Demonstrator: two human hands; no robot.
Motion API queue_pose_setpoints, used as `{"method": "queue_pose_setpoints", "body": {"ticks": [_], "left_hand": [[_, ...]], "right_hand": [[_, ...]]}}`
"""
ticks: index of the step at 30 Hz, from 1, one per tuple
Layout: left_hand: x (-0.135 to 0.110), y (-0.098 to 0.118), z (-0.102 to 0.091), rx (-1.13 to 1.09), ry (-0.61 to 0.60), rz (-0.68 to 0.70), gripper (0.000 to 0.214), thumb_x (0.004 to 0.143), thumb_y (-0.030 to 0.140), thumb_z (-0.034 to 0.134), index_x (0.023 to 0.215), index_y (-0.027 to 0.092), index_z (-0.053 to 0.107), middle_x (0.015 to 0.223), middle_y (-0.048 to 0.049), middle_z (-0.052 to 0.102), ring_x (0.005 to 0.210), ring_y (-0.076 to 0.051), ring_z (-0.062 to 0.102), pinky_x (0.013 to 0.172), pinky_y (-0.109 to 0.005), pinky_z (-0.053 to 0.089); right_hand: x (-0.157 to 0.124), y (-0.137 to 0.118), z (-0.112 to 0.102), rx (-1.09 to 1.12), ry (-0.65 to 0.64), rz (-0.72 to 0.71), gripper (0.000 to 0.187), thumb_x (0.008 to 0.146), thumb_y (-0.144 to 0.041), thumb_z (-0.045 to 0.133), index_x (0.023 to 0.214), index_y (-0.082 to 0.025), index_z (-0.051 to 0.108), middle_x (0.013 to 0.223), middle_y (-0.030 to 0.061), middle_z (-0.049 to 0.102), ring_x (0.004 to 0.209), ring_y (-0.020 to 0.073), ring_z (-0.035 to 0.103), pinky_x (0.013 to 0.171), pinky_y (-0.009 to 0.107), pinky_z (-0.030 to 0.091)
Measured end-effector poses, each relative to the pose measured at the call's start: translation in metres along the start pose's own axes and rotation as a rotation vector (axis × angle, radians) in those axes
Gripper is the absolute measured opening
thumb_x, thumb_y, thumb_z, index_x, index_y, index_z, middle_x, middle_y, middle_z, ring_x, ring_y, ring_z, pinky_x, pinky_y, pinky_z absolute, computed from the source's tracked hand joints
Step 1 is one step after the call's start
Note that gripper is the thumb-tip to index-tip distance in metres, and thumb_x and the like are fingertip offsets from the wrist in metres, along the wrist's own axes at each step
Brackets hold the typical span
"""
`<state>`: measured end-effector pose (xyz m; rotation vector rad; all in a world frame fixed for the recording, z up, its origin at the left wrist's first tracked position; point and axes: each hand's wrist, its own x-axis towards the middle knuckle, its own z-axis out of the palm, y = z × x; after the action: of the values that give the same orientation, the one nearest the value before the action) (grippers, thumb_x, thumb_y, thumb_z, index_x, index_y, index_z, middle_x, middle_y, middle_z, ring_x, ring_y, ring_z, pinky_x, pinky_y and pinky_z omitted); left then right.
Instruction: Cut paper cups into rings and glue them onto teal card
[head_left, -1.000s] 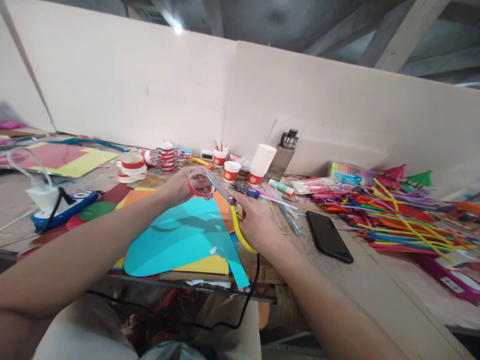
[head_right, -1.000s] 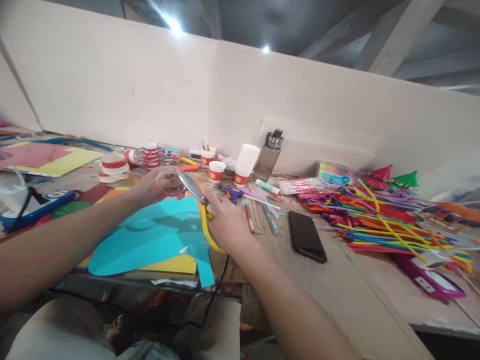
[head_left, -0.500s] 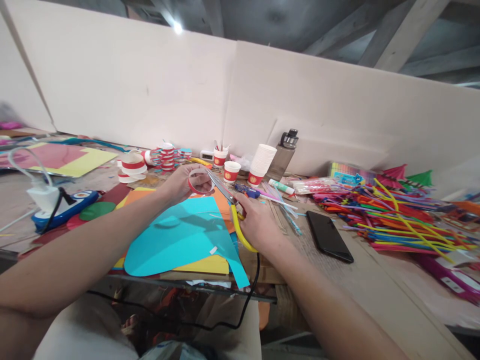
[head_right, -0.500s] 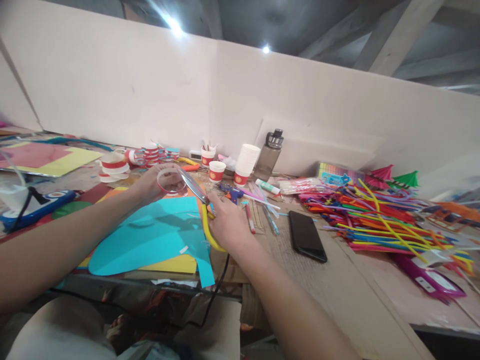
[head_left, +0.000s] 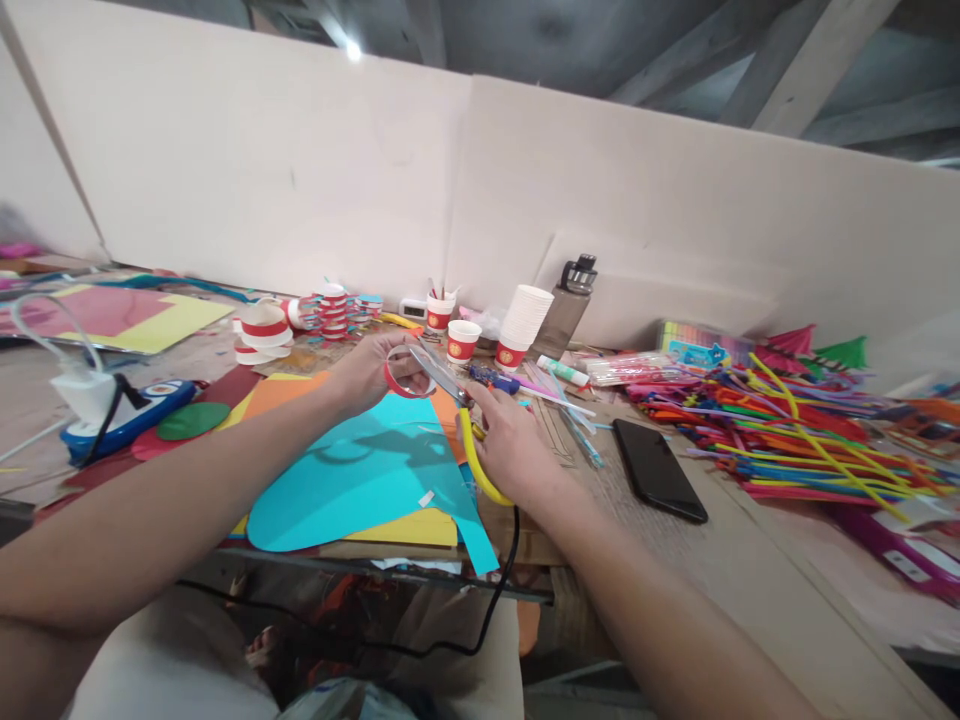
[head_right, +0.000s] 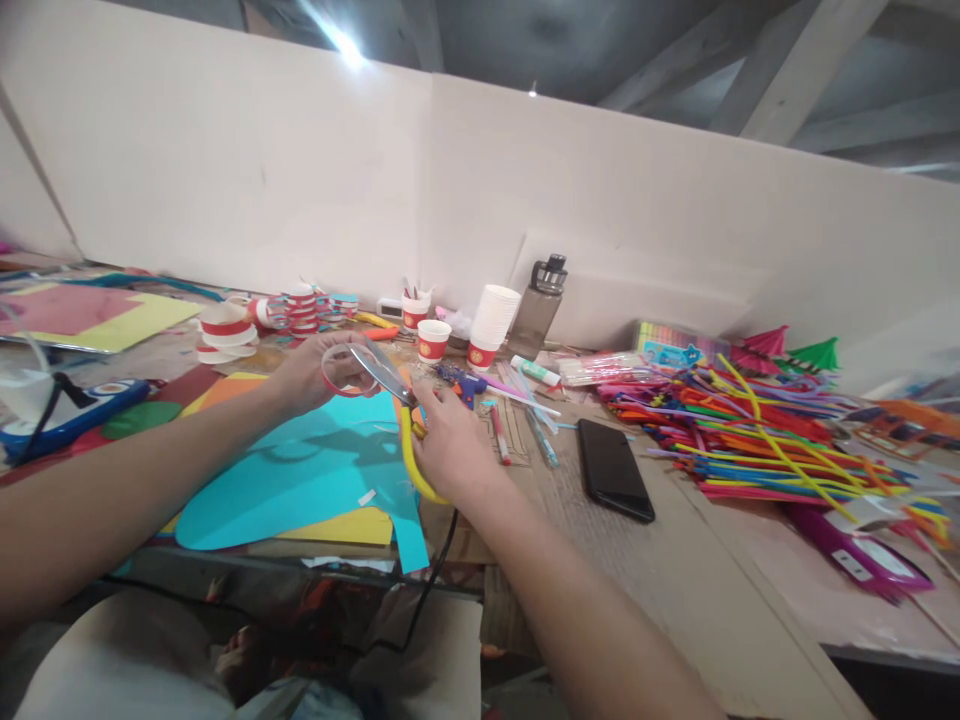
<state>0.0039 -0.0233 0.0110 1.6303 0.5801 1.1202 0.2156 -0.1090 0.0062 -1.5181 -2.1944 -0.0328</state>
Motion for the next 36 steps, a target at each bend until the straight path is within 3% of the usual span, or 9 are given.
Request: {"method": "queue_pose_setpoints", "body": {"ticks": [7,13,17,20,28,36], "left_hand": [[-0.001,0.013,0.004,0.003,0.021,-0.067,0.034,0.069,0.044,0.082,0.071,0.015,0.063,0.063,-0.0038,0.066,0.057,-0.016,0.063,0.056,-0.027,0.053],[0.001,0.009,0.002,-0.033,-0.015,-0.078,0.036,0.072,0.046,0.081,0.069,0.014,0.064,0.065,-0.0035,0.064,0.058,-0.014,0.063,0.054,-0.024,0.052],[0.003,0.01,0.003,-0.091,0.106,-0.126,0.037,0.069,0.045,0.083,0.078,0.014,0.065,0.064,-0.0036,0.067,0.057,-0.014,0.064,0.057,-0.025,0.054],[0.004,0.011,0.003,-0.098,0.191,-0.09,0.038,0.065,0.043,0.086,0.077,0.014,0.064,0.063,-0.0038,0.067,0.056,-0.015,0.064,0.058,-0.027,0.055],[0.001,0.012,0.005,-0.034,0.055,-0.105,0.034,0.066,0.04,0.083,0.076,0.014,0.063,0.062,-0.0013,0.066,0.056,-0.013,0.063,0.056,-0.024,0.054],[0.002,0.018,0.002,-0.02,0.029,-0.132,0.029,0.062,0.032,0.083,0.072,0.014,0.063,0.061,-0.0012,0.065,0.054,-0.013,0.062,0.051,-0.022,0.052]], "right_hand": [[0.001,0.003,0.003,-0.024,0.006,-0.014,0.043,0.095,-0.024,0.046,0.137,-0.022,0.053,0.113,0.0114,0.069,0.099,0.0239,0.065,0.082,0.032,0.048],[0.001,0.003,-0.001,-0.049,0.004,-0.006,0.044,0.092,-0.019,0.043,0.135,-0.022,0.055,0.108,0.0102,0.071,0.092,0.0229,0.066,0.075,0.03,0.045],[0.002,0.001,-0.004,-0.089,-0.011,0.023,0.044,0.088,-0.016,0.045,0.131,-0.02,0.058,0.107,0.0108,0.072,0.091,0.0242,0.065,0.075,0.031,0.044],[0.003,0.001,-0.004,-0.105,-0.017,0.032,0.045,0.087,-0.014,0.046,0.13,-0.021,0.058,0.106,0.0106,0.071,0.091,0.0241,0.064,0.077,0.031,0.044],[0.001,0.001,-0.004,-0.083,-0.015,0.029,0.047,0.088,-0.019,0.049,0.135,-0.023,0.053,0.115,0.0109,0.064,0.099,0.0238,0.062,0.082,0.032,0.047],[0.001,-0.002,-0.006,-0.107,-0.049,0.029,0.053,0.088,-0.015,0.045,0.139,-0.023,0.05,0.122,0.0117,0.066,0.107,0.0254,0.063,0.086,0.033,0.048]]}}
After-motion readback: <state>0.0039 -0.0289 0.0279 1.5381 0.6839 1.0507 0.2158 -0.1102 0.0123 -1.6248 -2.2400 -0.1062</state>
